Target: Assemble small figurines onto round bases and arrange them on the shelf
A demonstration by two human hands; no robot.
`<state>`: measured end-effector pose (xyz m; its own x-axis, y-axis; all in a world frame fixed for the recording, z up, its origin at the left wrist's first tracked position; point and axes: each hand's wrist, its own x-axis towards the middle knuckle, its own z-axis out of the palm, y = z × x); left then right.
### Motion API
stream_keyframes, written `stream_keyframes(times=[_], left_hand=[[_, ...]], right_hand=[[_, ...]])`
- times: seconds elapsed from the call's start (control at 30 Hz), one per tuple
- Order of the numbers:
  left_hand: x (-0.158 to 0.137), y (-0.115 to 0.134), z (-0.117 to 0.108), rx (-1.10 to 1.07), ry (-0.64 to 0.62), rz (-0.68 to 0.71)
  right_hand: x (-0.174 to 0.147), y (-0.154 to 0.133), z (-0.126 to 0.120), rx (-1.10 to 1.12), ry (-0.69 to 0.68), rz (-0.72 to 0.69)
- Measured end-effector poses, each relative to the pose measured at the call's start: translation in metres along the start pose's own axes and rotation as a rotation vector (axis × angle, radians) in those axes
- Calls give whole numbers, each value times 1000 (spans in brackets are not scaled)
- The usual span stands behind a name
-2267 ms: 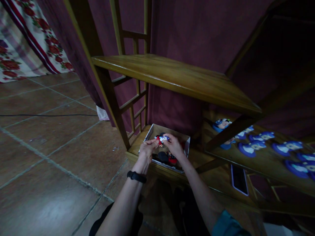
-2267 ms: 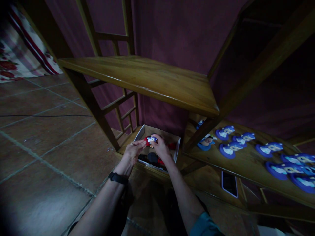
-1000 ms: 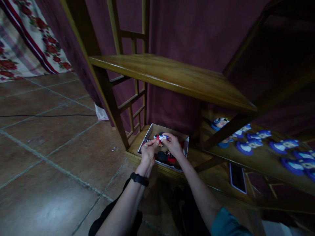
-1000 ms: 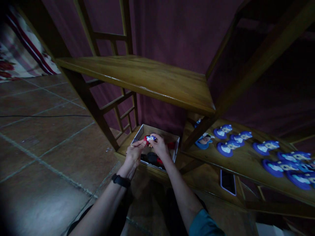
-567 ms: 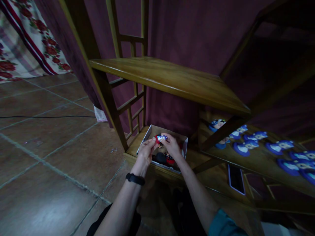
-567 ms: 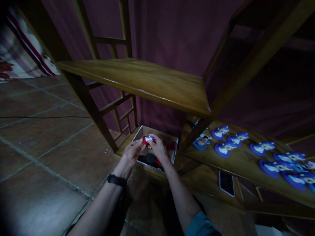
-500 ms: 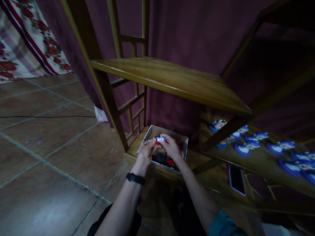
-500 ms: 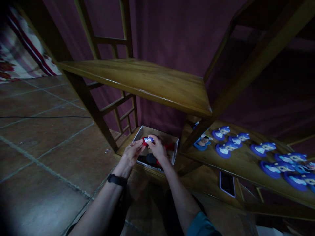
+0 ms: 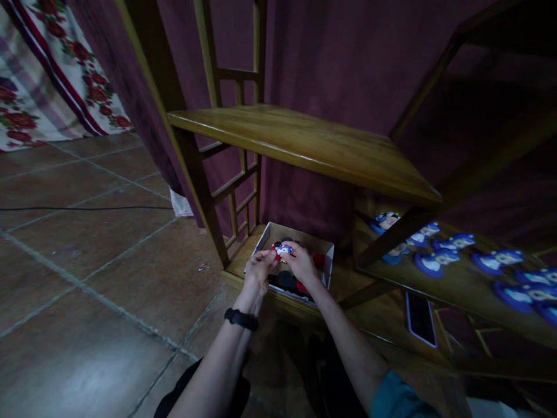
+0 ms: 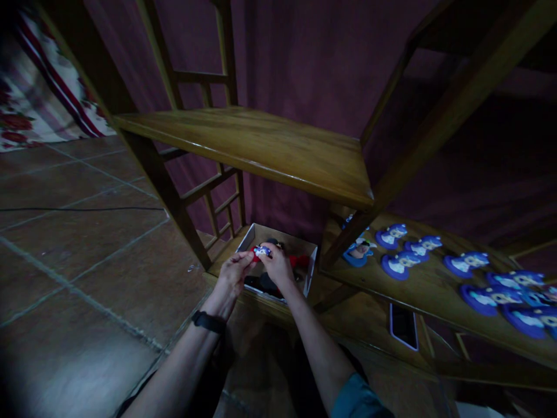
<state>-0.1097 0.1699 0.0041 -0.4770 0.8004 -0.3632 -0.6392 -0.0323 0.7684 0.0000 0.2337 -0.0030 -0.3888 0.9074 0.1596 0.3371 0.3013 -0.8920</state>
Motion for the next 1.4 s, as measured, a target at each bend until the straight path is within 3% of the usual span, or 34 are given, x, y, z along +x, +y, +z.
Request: stream_keyframes(times=[0.3, 0.57, 0.87, 1.07, 1.4], left_hand=[[5, 11, -1, -40, -80, -97], [14, 12, -4, -106, -90, -226], [11, 13, -1, -117, -161, -144], [6, 10, 4, -65, -103, -10], [5, 4, 5, -19, -90, 61]], right_hand=[[-1, -4, 0, 170, -29, -47], [6, 19, 3, 189, -90, 9], [6, 13, 3, 276, -91, -2], [5, 11, 3, 296, -123, -7], [5, 10, 2, 320, -140, 28]])
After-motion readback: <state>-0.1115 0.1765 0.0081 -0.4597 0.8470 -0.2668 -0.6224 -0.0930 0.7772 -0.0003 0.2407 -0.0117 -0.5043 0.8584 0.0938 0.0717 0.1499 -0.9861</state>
